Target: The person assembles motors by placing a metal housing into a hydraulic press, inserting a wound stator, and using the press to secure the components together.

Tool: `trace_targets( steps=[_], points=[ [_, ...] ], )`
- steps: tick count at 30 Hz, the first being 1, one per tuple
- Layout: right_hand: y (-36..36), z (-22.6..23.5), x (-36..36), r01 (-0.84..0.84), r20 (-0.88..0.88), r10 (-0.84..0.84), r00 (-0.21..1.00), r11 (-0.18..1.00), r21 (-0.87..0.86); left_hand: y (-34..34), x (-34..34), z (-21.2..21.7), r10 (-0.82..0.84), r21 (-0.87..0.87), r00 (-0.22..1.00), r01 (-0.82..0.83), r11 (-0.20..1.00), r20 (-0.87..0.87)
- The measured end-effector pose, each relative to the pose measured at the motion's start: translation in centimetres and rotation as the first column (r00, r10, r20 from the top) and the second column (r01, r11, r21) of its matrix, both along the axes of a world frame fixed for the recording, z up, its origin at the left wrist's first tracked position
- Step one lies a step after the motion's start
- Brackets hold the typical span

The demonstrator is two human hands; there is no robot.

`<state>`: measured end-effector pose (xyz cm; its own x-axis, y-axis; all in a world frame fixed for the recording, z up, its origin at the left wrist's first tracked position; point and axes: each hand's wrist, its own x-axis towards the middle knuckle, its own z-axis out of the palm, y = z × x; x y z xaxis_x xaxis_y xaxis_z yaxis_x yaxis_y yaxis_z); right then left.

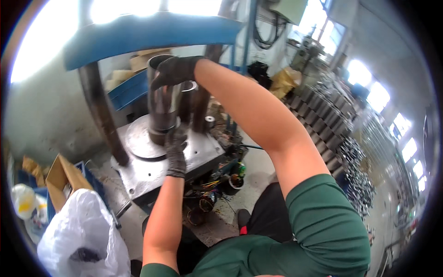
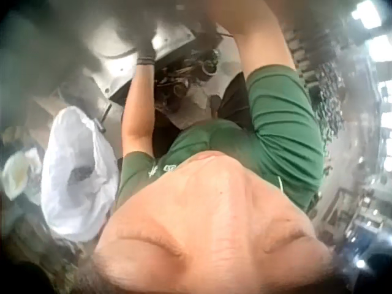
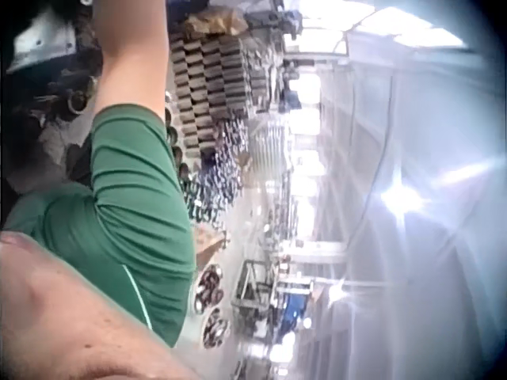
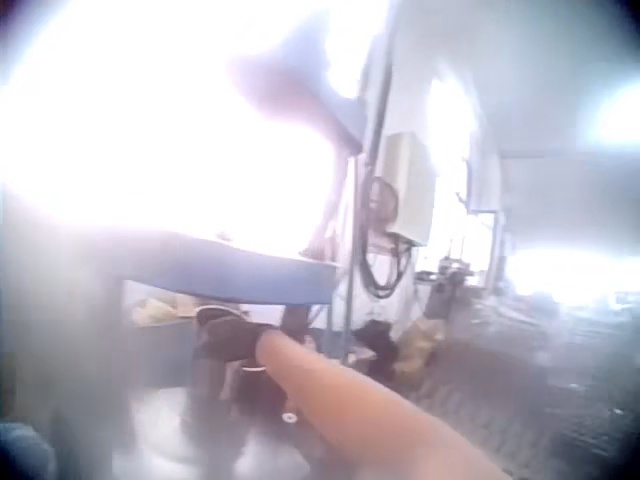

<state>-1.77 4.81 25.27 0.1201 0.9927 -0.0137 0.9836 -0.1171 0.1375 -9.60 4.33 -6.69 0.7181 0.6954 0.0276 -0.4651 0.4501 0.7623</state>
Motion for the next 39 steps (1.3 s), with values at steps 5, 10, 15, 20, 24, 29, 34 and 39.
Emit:
trace_targets(
  steps=[5, 10, 15, 20, 24, 29, 34, 39],
  points=[
    [-4.5, -4.7, 6.4, -0.282, -0.08, 0.275, 0.958, 0.954, -0.101, -0.7, 1.1, 0.2, -0.145, -0.134, 0.966, 0.176, 0.975, 0.213],
    [-13.4, -13.5, 2.4, -0.38, -0.169, 0.411, 0.896, 0.906, 0.188, 1.4, 0.4, -0.8, -0.245, -0.028, 0.943, 0.258, 0.966, 0.225],
    [-22.8, -26.9, -4.5, 0.473, -0.836, 0.203, 0.509, 0.746, 0.469, -2.9, -1.0, 0.0, -0.022, 0.191, 0.993, -0.001, 0.982, 0.118],
    [-27.1, -29.7, -11.8, 0.804, -0.492, 0.64, -0.59, 0.521, -0.286, -3.6, -3.9, -1.5, 0.39, 0.797, 0.919, -0.198, 0.571, -0.052],
    [-28.5, -32.5, -11.1, 0.819, -0.298, 0.764, -0.573, 0.523, -0.235, -3.7, -1.2, 1.3, 0.366, 0.948, 0.92, 0.015, 0.319, -0.138],
    [-25.2, -36.0, -10.0, 0.847, -0.456, 0.718, -0.527, 0.49, -0.207, 4.2, 4.3, 1.3, 0.318, 0.893, 0.855, 0.306, 0.329, -0.41],
    [-27.7, -31.5, -10.6, 0.832, -0.434, 0.718, -0.545, 0.397, -0.388, -0.9, 4.7, 4.5, 0.557, 0.796, 0.585, 0.537, 0.279, -0.59],
    [-28.5, -34.1, -9.7, 0.876, -0.549, 0.696, -0.462, 0.262, -0.404, -1.4, 6.6, 4.7, 0.746, 0.817, 0.444, 0.53, 0.228, -0.496]
  ],
)
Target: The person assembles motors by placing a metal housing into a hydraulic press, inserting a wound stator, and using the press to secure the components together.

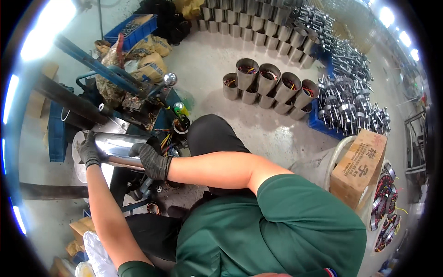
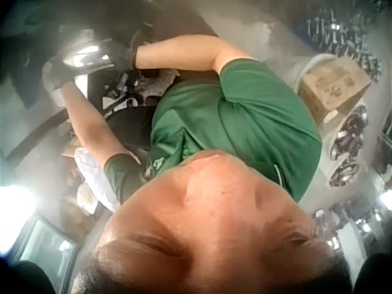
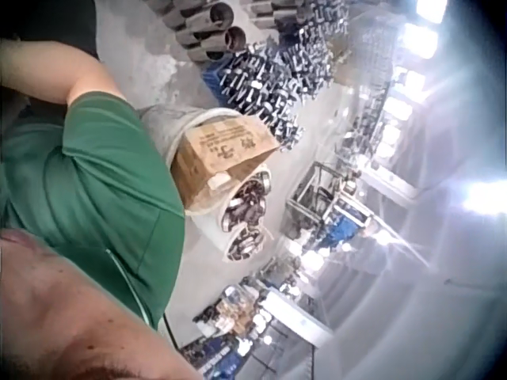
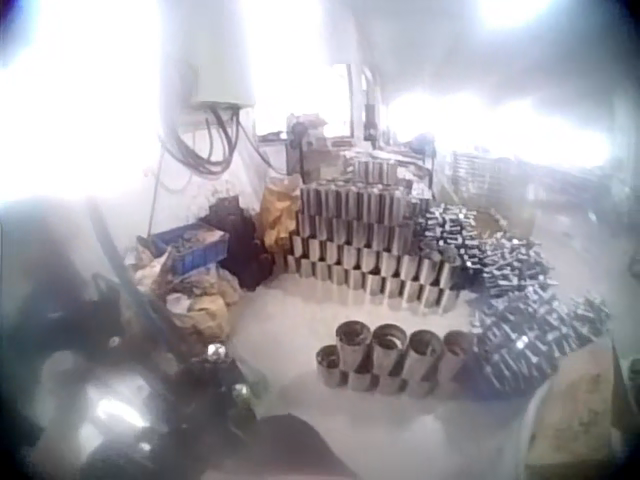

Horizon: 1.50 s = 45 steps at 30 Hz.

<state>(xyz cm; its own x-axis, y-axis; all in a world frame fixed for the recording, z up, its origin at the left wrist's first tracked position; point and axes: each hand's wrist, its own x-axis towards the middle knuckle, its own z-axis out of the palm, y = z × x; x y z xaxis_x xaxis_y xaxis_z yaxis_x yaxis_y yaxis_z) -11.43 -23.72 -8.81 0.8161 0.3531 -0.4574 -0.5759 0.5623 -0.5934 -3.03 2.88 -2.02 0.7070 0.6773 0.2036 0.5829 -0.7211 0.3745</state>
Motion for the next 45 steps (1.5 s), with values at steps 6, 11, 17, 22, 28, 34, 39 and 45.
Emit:
trace_targets(
  steps=[6, 11, 17, 22, 28, 34, 39, 45],
  points=[
    [-8.2, 3.2, -0.9, -0.222, 0.071, 0.22, 0.973, 0.975, 0.024, 3.9, -0.8, -0.4, -0.086, -0.324, 0.972, 0.155, 0.933, 0.219],
    [-14.9, 4.0, 3.4, -0.161, 0.1, 0.147, 0.984, 0.975, 0.156, 3.5, -2.4, -0.8, 0.161, -0.7, 0.86, 0.271, 0.66, 0.484],
    [-26.5, 7.7, 11.4, 0.223, 0.153, -0.195, 0.969, 0.956, -0.193, 8.6, -2.3, -1.5, -0.005, -0.405, 0.93, 0.165, 0.899, 0.367],
    [-43.1, 8.5, 13.9, 0.056, 0.2, 0.08, 0.976, 0.803, -0.593, 6.7, -1.0, -2.7, 0.007, -0.378, 0.934, 0.137, 0.915, 0.357],
    [-63.2, 4.1, 15.3, -0.075, -0.079, 0.041, 0.996, -0.089, -0.993, 7.8, 1.4, -5.0, -0.023, -0.297, 0.946, 0.125, 0.947, 0.322],
    [-64.2, 5.8, 13.9, -0.083, -0.13, 0.118, 0.985, -0.341, -0.937, 8.7, -0.2, -3.1, 0.004, -0.318, 0.948, 0.102, 0.943, 0.318],
    [-66.8, 5.1, 14.1, -0.018, -0.046, 0.121, 0.992, -0.226, -0.974, 2.9, -1.6, -0.7, -0.026, -0.424, 0.904, 0.226, 0.877, 0.427],
    [-70.7, -1.8, 18.7, 0.02, -0.077, 0.3, 0.951, -0.308, -0.951, 3.9, -3.2, 0.7, -0.521, -0.111, 0.702, 0.64, 0.76, 0.485]
  ],
)
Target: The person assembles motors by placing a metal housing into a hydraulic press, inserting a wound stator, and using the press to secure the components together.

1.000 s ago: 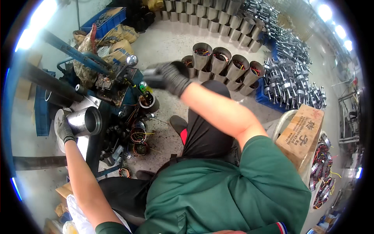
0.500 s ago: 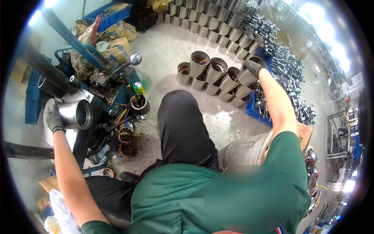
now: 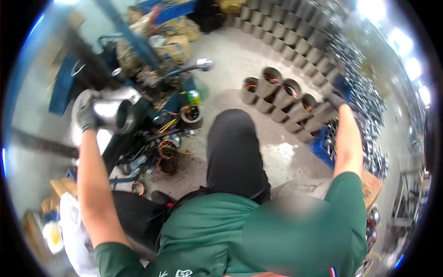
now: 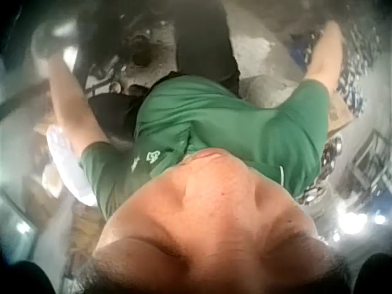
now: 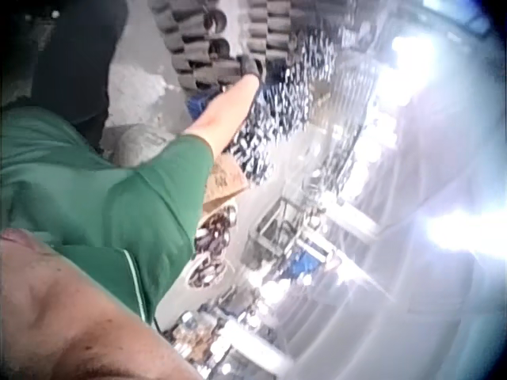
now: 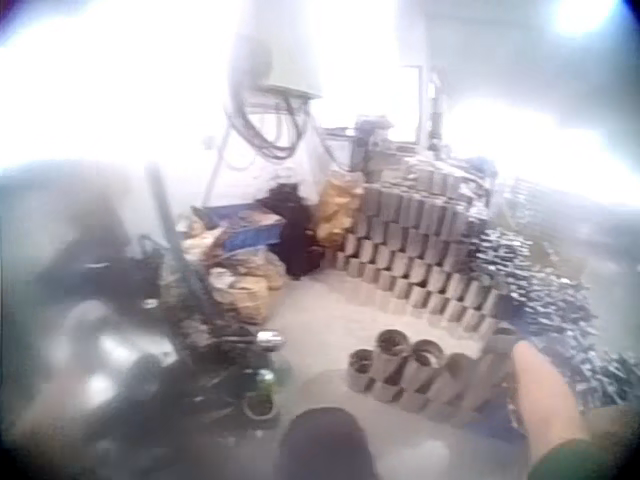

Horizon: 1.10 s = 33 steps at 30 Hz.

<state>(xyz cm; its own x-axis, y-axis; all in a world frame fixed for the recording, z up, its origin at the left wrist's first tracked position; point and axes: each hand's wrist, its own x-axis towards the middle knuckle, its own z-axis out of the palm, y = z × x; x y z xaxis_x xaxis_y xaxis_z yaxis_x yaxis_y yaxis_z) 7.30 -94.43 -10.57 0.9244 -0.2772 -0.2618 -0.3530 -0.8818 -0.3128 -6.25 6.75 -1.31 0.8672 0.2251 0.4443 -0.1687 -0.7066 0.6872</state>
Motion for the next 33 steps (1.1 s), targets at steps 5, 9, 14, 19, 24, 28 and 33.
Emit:
trace_targets(
  steps=[5, 9, 14, 19, 24, 28, 33],
  points=[
    [-3.6, -4.3, 2.4, -0.029, 0.093, 0.012, 0.996, 0.983, 0.18, 1.5, 1.4, -2.9, 0.491, 0.426, 0.856, -0.509, 0.747, 0.162],
    [-11.2, 4.5, -0.1, 0.137, 0.048, -0.128, 0.991, 0.948, -0.288, -4.7, 4.8, -3.5, 0.645, 0.168, 0.723, -0.624, 0.763, -0.247],
    [12.7, 6.1, 0.6, 0.119, 0.112, -0.069, 0.991, 0.828, -0.548, -4.2, -3.5, 0.2, 0.677, 0.013, 0.678, -0.704, 0.71, -0.288],
    [21.8, 12.4, 3.9, -0.451, 0.178, 0.627, 0.758, 0.702, -0.552, -4.4, -2.9, -0.9, 0.615, -0.061, 0.782, -0.622, 0.781, -0.105],
    [52.0, 12.4, -11.0, -0.781, 0.261, 0.763, 0.592, 0.462, 0.421, -3.8, -5.0, -2.3, 0.631, -0.305, 0.768, -0.578, 0.757, 0.111],
    [65.9, 11.3, -17.9, -0.632, 0.352, 0.706, 0.615, 0.173, 0.756, -7.0, -7.2, -4.3, 0.679, -0.26, 0.702, -0.629, 0.733, 0.216],
    [76.6, 8.8, -17.3, 0.032, 0.069, 0.471, 0.879, -0.203, 0.979, -10.1, -9.0, -2.0, 0.644, -0.624, 0.713, -0.643, 0.443, -0.277]
  ],
)
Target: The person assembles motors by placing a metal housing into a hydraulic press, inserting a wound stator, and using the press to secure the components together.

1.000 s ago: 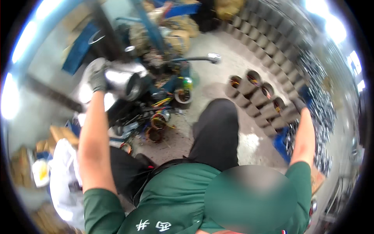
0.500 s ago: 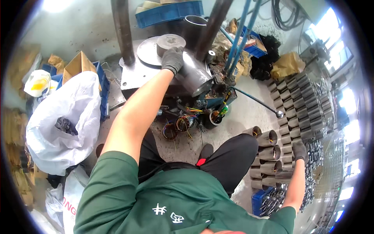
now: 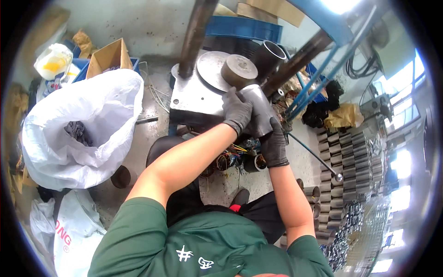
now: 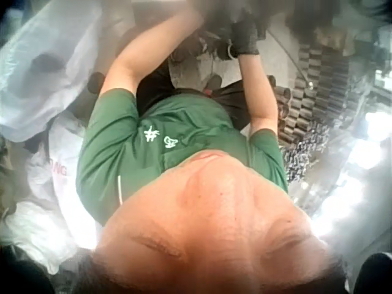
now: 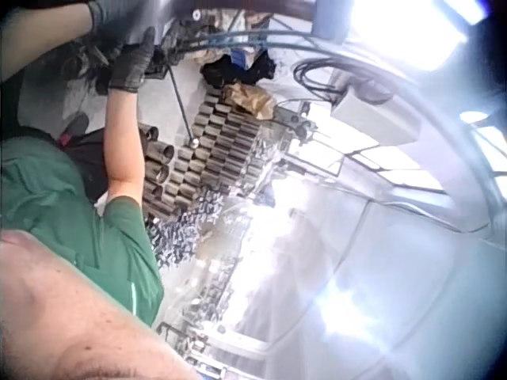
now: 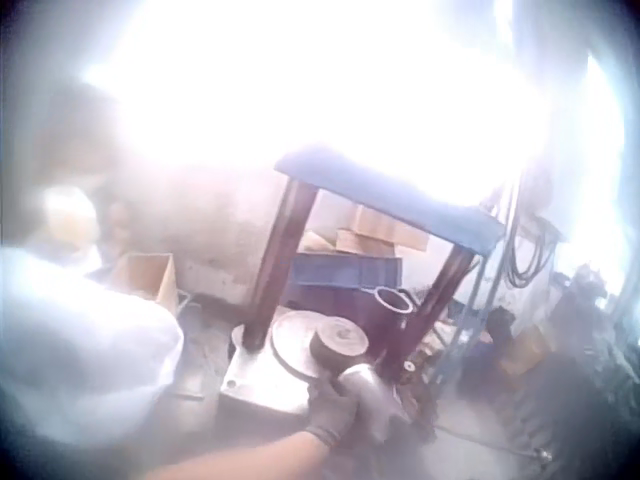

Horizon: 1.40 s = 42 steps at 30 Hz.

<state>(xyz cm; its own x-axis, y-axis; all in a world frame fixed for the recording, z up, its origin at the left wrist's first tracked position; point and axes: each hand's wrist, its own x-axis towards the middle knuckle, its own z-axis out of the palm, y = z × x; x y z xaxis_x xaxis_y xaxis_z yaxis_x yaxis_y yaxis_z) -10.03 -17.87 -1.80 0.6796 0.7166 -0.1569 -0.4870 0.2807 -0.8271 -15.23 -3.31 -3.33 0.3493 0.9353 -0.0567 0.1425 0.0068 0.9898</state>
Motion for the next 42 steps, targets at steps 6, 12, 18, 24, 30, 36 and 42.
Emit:
trace_targets(
  steps=[6, 12, 18, 24, 30, 36, 42],
  points=[
    [2.8, -1.0, 0.8, 0.042, -0.231, -0.034, 0.972, 0.999, 0.031, 1.4, 0.1, -0.9, -0.069, -0.563, 0.972, 0.188, 0.804, 0.227],
    [5.2, 0.0, 3.0, 0.192, 0.582, -0.035, 0.813, 0.959, -0.211, 2.9, -0.3, 0.3, -0.124, -0.544, 0.945, 0.278, 0.791, 0.302],
    [5.4, 4.2, 10.1, 0.405, 0.504, 0.392, -0.77, 0.91, -0.088, 2.7, 2.0, 1.9, 0.02, -0.462, 0.657, 0.508, 0.727, 0.754],
    [12.9, 9.2, 13.9, 0.3, 0.613, 0.407, -0.678, 0.913, -0.275, 6.4, 5.4, 1.1, 0.049, -0.338, 0.357, 0.822, 0.459, 0.933],
    [18.0, 13.5, 15.0, 0.386, -0.156, 0.36, -0.92, 0.903, -0.189, 6.8, 5.7, 1.2, -0.072, -0.441, 0.564, 0.712, 0.546, 0.823],
    [26.2, 15.0, 14.1, 0.447, -0.736, 0.316, -0.598, 0.894, 0.02, 10.6, 4.0, -1.0, -0.35, -0.047, 0.831, 0.409, 0.911, 0.433],
    [30.4, 13.8, 21.2, -0.039, 0.762, 0.481, -0.433, 0.835, -0.549, 13.3, -0.9, 0.1, -0.224, 0.062, 0.85, 0.222, 0.973, 0.477]
  ],
)
